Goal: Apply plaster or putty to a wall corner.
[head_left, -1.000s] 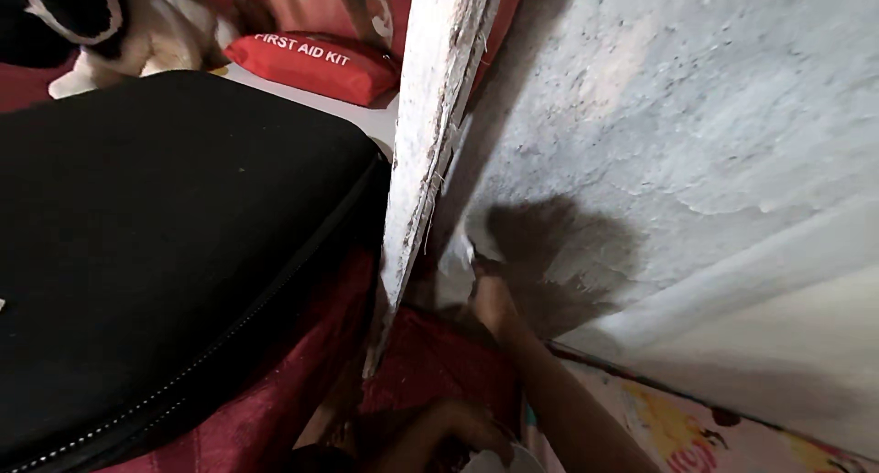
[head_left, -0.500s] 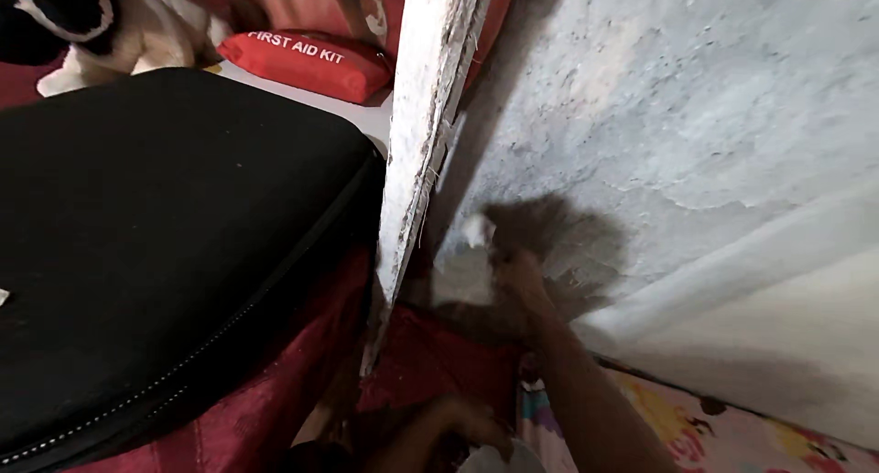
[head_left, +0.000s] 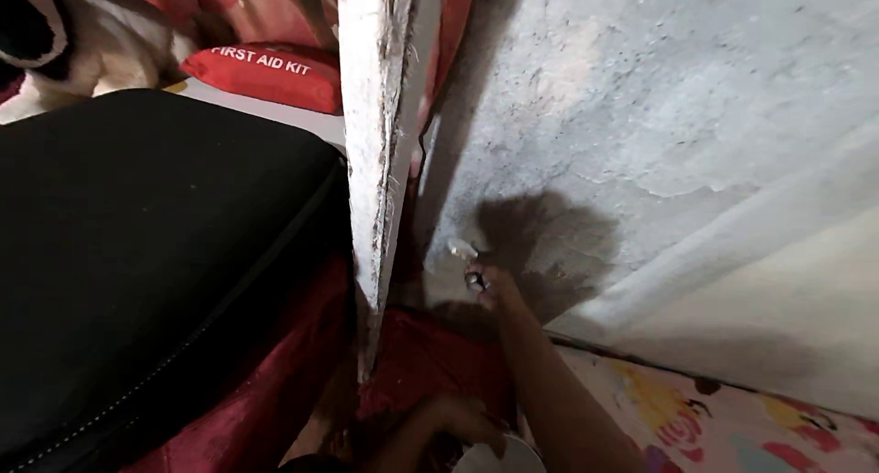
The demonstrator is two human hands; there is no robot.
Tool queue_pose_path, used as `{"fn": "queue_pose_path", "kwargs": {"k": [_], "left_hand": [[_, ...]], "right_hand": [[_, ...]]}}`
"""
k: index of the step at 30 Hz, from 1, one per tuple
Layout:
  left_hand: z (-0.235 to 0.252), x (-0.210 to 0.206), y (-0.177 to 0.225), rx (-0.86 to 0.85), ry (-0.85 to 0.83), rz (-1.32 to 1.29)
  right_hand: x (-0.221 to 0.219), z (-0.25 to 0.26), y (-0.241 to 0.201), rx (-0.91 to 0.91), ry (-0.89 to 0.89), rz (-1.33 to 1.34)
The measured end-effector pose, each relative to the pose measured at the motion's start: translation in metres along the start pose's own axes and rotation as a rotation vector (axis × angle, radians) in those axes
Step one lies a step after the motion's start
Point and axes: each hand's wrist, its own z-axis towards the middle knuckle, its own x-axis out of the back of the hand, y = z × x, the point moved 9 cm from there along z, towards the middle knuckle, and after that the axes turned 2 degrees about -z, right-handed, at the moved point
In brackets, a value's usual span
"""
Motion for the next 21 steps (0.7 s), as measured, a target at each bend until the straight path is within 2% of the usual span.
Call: {"fn": "queue_pose_path", "kwargs": {"k": [4, 6, 7, 9, 11, 13, 15, 17, 19, 20, 21], "left_hand": [[0.000, -0.002, -0.002, -0.027, -0.004, -0.022], [-0.002, -0.002, -0.004, -0.012, 0.000, -0.032], [-0.004, -0.002, -0.003, -0.009, 0.001, -0.043], [-0.006, -0.002, 0.001, -0.016, -0.001, -0.041], [-0.008, -0.001, 0.004, 0.004, -0.002, -0.021], [-0.010, -0.001, 0.005, 0.015, -0.002, -0.010], [-0.008, -0.003, 0.004, 0.008, -0.005, -0.006], [-0.006, -0.003, 0.003, -0.011, 0.000, -0.005], [-0.005, -0.003, 0.002, -0.019, 0.004, -0.006], [-0.006, -0.003, 0.002, -0.014, -0.001, -0.008], [-0.007, -0.003, 0.003, -0.008, -0.008, -0.008]], "right_hand": [[-0.029, -0.043, -0.090, 0.344, -0.104, -0.062], [-0.035, -0.053, -0.105, 0.453, -0.119, -0.082], [-0.033, -0.050, -0.098, 0.458, -0.101, -0.094], [-0.021, -0.028, -0.057, 0.390, -0.062, -0.137], [-0.003, -0.003, -0.002, 0.210, 0.020, -0.246], [0.012, 0.006, 0.029, 0.038, 0.047, -0.541], [0.015, -0.005, 0.015, 0.030, 0.045, -0.865], [0.002, -0.031, -0.034, 0.226, 0.092, -1.034], [-0.009, -0.051, -0.073, 0.549, 0.176, -1.022], [-0.011, -0.053, -0.079, 0.673, 0.203, -1.006], [-0.011, -0.051, -0.076, 0.696, 0.203, -1.036]]}}
